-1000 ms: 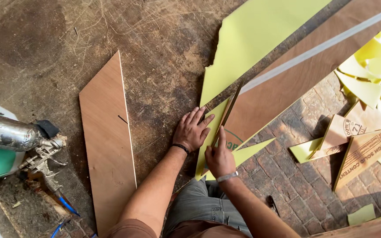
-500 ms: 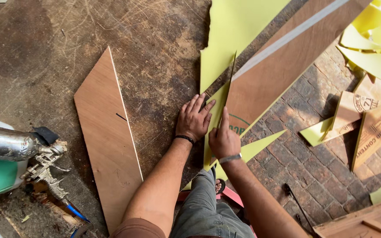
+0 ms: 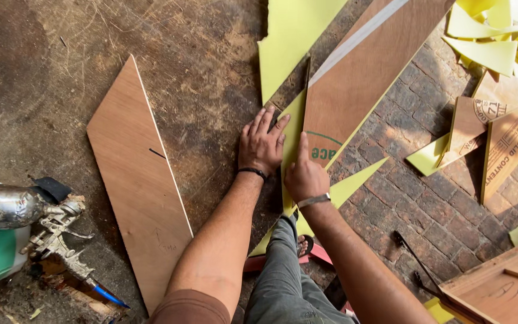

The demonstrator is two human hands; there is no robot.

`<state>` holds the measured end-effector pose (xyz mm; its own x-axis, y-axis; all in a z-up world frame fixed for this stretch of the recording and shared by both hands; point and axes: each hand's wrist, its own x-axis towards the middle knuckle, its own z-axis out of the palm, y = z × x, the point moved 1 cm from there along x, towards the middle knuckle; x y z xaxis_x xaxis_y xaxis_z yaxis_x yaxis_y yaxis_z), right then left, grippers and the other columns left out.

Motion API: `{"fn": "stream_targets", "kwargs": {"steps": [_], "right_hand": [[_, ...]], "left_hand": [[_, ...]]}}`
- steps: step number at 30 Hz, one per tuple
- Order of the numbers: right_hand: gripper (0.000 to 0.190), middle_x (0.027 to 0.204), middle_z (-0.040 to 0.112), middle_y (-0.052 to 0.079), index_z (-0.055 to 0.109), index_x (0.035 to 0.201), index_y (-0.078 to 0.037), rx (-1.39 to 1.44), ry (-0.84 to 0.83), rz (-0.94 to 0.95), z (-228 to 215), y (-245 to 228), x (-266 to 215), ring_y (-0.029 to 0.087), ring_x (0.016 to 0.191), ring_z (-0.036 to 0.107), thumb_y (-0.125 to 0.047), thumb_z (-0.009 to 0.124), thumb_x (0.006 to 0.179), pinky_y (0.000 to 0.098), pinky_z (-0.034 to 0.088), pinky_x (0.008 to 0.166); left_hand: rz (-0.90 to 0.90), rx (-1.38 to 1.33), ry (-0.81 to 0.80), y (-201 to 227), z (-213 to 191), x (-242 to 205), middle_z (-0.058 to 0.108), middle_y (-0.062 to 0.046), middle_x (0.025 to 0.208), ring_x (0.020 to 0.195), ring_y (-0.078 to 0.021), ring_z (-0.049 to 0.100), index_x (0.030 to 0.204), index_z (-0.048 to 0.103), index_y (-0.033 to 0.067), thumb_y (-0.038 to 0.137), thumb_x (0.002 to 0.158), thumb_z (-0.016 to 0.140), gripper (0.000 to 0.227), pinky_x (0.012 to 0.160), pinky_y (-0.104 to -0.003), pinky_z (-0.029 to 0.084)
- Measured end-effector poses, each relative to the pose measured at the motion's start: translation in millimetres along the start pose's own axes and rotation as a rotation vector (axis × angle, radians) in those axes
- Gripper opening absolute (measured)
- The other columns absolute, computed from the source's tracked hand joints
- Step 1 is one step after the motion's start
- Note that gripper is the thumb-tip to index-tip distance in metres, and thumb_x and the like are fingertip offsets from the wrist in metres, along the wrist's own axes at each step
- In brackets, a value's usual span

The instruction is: The person places a triangular wooden template on a yellow foam sheet, sprays adhesive onto the template, and presses the foam onto it. They then use a knife to cut the foam along the template edges and trim the excess material.

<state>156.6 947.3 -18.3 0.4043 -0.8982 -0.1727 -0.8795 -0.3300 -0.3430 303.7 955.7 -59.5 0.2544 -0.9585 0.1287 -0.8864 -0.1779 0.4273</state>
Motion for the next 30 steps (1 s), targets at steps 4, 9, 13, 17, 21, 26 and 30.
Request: {"fn": "stream_targets", "kwargs": {"steps": [4, 9, 13, 17, 21, 26, 30], "right_hand": [[0.081, 0.056, 0.066, 0.016, 0.013, 0.162, -0.007, -0.006, -0.207, 0.057, 12, 9, -99, 0.035, 0.046, 0.064, -0.023, 0.055, 0.093, 0.0495, 0.052, 0.044], [0.081, 0.05, 0.064, 0.009, 0.014, 0.159, -0.005, 0.078, -0.309, 0.002, 18, 21, -223, 0.029, 0.04, 0.062, -0.026, 0.058, 0.093, 0.0466, 0.051, 0.04], [0.083, 0.051, 0.066, 0.008, 0.017, 0.158, -0.006, 0.136, -0.422, -0.059, 25, 57, -280, 0.028, 0.042, 0.064, -0.026, 0.064, 0.092, 0.0463, 0.053, 0.043], [0.084, 0.055, 0.067, 0.009, 0.022, 0.157, -0.005, 0.263, -0.453, -0.286, 31, 115, -333, 0.029, 0.046, 0.066, -0.024, 0.07, 0.091, 0.0452, 0.054, 0.045], [0.082, 0.059, 0.07, 0.009, 0.026, 0.157, -0.012, 0.203, -0.454, -0.326, 19, 177, -365, 0.029, 0.052, 0.069, -0.026, 0.073, 0.091, 0.0447, 0.055, 0.048], [0.076, 0.067, 0.071, 0.008, 0.037, 0.152, -0.02, -0.079, -0.368, 0.014, -32, 231, -334, 0.03, 0.057, 0.071, -0.039, 0.073, 0.088, 0.0474, 0.054, 0.054], [0.039, 0.074, 0.074, 0.008, 0.055, 0.122, -0.016, 0.094, -0.063, 0.002, -79, 233, -260, 0.033, 0.063, 0.071, -0.028, 0.071, 0.088, 0.0474, 0.053, 0.051]], "left_hand": [[0.0, 0.008, -0.022, -4, 2, -2, 0.038, -0.014, 0.163, 0.148, -0.0299, 0.04, 0.151, 0.05, 0.0338, 0.034, 0.104, 0.046, 0.048, 0.118, -0.051, 0.031], [-0.002, 0.007, -0.022, -4, 9, -2, 0.039, -0.012, 0.164, 0.149, -0.0296, 0.039, 0.153, 0.048, 0.0338, 0.031, 0.104, 0.048, 0.048, 0.119, -0.051, 0.032], [0.017, 0.025, -0.006, -5, 11, -3, 0.041, -0.013, 0.162, 0.148, -0.0301, 0.041, 0.154, 0.049, 0.0325, 0.028, 0.106, 0.047, 0.048, 0.119, -0.051, 0.032], [0.021, 0.027, -0.003, -8, 11, 0, 0.041, -0.013, 0.163, 0.149, -0.0295, 0.041, 0.153, 0.05, 0.0322, 0.03, 0.105, 0.047, 0.048, 0.119, -0.051, 0.032], [0.013, 0.001, -0.003, -6, 10, -4, 0.041, -0.011, 0.164, 0.151, -0.0281, 0.039, 0.153, 0.051, 0.0305, 0.031, 0.105, 0.049, 0.048, 0.121, -0.051, 0.03], [0.012, -0.006, -0.032, -1, 5, -1, 0.04, -0.011, 0.162, 0.148, -0.0303, 0.036, 0.149, 0.053, 0.027, 0.051, 0.099, 0.058, 0.055, 0.117, -0.053, 0.027], [0.038, -0.03, -0.02, 3, -1, -1, 0.045, -0.011, 0.159, 0.147, -0.0327, 0.037, 0.145, 0.058, 0.0231, 0.047, 0.093, 0.068, 0.059, 0.116, -0.055, 0.028]]}}
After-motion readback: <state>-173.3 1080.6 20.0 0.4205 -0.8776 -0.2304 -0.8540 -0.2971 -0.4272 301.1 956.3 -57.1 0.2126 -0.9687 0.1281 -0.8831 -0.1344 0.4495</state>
